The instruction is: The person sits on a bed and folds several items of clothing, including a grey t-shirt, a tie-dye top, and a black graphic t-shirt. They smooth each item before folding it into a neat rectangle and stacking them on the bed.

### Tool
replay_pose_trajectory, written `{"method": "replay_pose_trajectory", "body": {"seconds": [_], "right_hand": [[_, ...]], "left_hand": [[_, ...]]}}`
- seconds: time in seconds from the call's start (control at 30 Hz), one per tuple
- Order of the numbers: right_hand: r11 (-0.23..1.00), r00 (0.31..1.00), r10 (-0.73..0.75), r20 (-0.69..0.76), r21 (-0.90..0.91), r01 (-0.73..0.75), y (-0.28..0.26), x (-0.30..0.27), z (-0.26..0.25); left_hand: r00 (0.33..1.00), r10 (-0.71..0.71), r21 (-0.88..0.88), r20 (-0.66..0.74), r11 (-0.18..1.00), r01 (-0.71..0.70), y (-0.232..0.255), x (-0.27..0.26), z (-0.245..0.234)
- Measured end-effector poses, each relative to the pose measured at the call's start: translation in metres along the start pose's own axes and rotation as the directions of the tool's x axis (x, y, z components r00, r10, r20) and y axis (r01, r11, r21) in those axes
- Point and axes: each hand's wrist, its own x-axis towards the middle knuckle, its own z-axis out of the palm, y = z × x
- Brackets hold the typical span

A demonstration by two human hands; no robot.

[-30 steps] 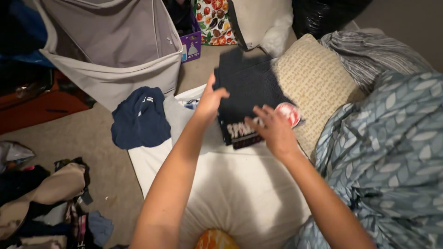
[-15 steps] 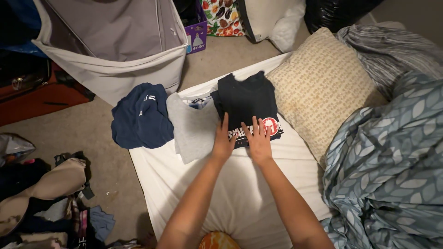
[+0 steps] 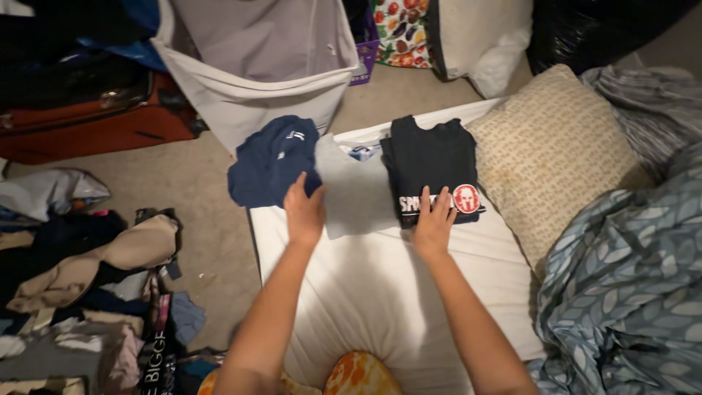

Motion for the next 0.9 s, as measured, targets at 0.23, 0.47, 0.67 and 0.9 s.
{"method": "replay_pose_trajectory", "body": {"seconds": [0.23, 0.47, 0.67, 0.9], "right_hand": [[0.923, 0.933, -0.275, -0.232, 0.207, 0.324, -0.077, -0.028, 0.013], [0.897, 0.944, -0.307, -0.120, 0.295, 0.329, -0.094, -0.049, 0.003], [0.828, 0.935, -0.332, -0.126, 0.437, 0.353, -0.095, -0.042, 0.016], [0.690, 0.887, -0.449, -0.107, 0.589, 0.420, -0.159, -0.051, 0.008]], "left_hand": [[0.921, -0.061, 0.378, 0.385, 0.921, -0.097, -0.012, 0.016, -0.004], [0.944, -0.055, 0.319, 0.324, 0.946, -0.054, -0.038, 0.025, -0.010], [0.999, 0.032, -0.161, 0.009, 0.987, -0.030, -0.037, 0.046, -0.095], [0.981, 0.032, -0.412, -0.193, 0.905, -0.110, -0.007, 0.053, -0.250]]}}
